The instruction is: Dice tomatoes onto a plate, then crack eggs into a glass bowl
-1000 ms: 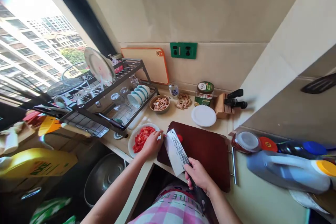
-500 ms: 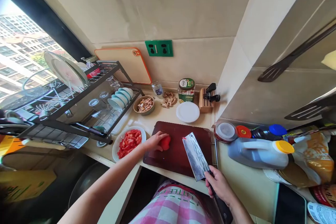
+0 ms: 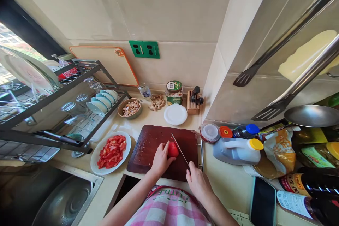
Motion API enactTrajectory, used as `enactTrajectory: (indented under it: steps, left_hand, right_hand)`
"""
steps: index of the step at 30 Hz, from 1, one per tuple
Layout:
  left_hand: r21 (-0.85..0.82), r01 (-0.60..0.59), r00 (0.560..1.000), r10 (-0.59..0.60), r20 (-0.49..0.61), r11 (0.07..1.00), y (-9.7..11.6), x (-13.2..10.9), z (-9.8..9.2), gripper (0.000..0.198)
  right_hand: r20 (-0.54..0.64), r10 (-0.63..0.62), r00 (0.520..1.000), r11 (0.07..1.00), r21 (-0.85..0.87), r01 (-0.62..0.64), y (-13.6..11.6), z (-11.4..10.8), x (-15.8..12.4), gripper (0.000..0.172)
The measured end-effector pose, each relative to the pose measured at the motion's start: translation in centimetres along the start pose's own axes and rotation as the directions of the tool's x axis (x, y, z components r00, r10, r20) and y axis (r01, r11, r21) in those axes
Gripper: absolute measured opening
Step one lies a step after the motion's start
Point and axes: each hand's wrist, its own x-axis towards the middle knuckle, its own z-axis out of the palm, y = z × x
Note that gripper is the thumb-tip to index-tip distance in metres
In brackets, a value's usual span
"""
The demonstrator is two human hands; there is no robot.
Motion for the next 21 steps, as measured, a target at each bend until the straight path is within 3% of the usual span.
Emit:
enactTrajectory:
  steps: [3,5,12,21]
  left_hand:
    - [-0.018,-0.212,0.977,0.212,0.011,0.977,-0.6,0.2,-0.7,0.054]
    - [-0.063,-0.263,0.963,0.266,0.042,0.963,-0.6,0.3,-1.0,0.046]
    - [-0.105,-0.23,0.973,0.23,-0.01,0.968,-0.1,0.0,-0.7,0.041]
    - [-0.16,-0.195,0.978,0.18,-0.102,0.968,-0.9,-1.2,1.4,0.048]
  right_hand:
    - [0.035,-0.018,0.999,1.0,-0.01,0.018,-0.6,-1.4,0.3,0.023]
    - [0.033,-0.029,0.999,0.999,-0.018,0.029,-1.0,-2.3,0.3,0.022]
    - [0.076,-0.031,0.997,0.999,-0.04,0.034,-1.4,-3.8,-1.0,0.021]
    - [0.156,0.089,0.984,0.988,-0.14,-0.067,-2.1,-1.3,1.7,0.03]
